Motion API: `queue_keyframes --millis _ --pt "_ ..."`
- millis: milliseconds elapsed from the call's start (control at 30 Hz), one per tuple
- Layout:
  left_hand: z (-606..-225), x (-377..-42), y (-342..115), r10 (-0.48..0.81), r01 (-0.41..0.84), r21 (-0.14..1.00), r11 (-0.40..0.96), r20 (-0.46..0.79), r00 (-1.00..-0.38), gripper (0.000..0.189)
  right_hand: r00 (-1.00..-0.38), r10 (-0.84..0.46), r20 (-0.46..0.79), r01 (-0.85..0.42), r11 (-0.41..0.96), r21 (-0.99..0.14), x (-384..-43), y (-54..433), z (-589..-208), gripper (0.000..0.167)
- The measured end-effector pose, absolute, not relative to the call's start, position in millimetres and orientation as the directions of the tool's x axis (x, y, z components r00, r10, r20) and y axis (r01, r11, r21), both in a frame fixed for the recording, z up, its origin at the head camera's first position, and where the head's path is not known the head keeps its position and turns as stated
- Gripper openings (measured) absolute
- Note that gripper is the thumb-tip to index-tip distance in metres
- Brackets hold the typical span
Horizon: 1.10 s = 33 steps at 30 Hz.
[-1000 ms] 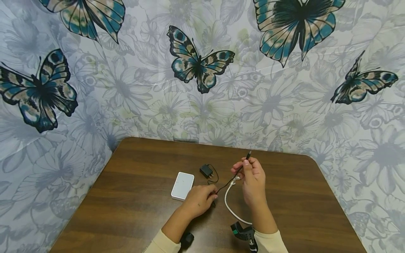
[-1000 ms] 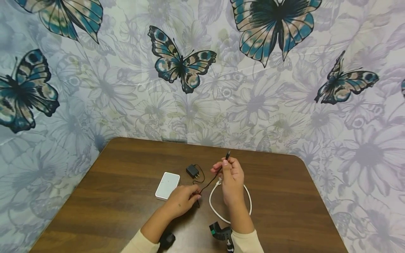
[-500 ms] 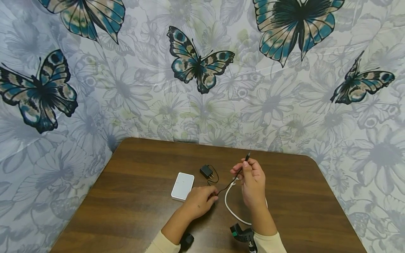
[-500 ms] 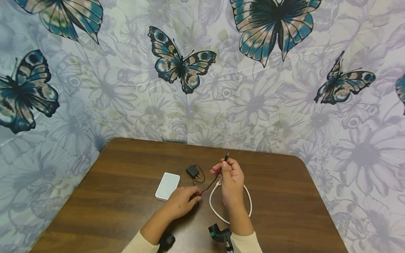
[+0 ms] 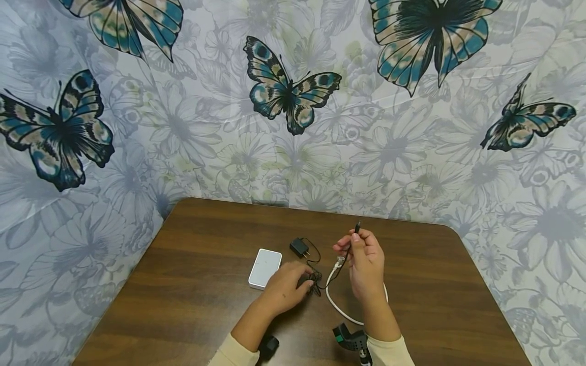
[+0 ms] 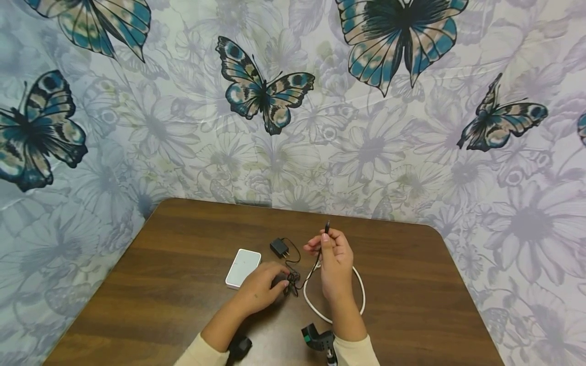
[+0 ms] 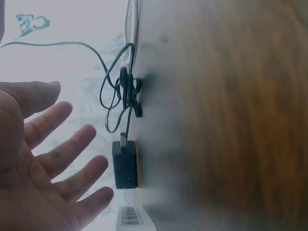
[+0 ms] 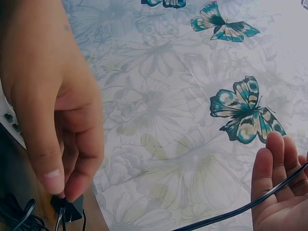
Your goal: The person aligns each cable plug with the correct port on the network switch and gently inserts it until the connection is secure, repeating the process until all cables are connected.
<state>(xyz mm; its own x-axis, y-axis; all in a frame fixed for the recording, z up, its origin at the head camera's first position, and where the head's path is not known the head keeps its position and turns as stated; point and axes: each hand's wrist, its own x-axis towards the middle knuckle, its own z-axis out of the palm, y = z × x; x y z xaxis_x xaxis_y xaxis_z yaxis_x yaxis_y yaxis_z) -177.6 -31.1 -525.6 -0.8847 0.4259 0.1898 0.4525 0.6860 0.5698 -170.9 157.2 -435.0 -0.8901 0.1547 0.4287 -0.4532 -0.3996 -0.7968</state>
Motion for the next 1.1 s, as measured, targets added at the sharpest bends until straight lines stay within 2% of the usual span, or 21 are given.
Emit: queue_keyframes --millis 167,433,767,1100 --pt "-527.7 -179.9 -36.9 0.38 0.442 0.583 0.681 0.235 -0.895 0.022 -0.89 0.152 0.429 -0.453 -0.402 -0.796 -170.4 156.8 -435.7 0.029" --pt "-526.6 -182.4 -45.6 0.298 0.382 0.609 0.695 0.238 -0.924 0.027 -0.894 0.151 0.423 -0.446 -0.412 -0.795 -169.2 155.5 -437.0 0.013" --pt "-525.9 -185.8 -53.6 0.203 0.287 0.559 0.778 0.208 -0.957 0.032 -0.894 0.137 0.426 -0.443 -0.409 -0.798 -168.3 154.8 -436.9 0.011" --pt "-530.9 -189.2 -61.0 0.168 0.223 0.576 0.786 0.148 -0.975 0.036 -0.891 0.16 0.424 -0.45 -0.415 -0.791 -168.0 155.8 -436.4 0.013"
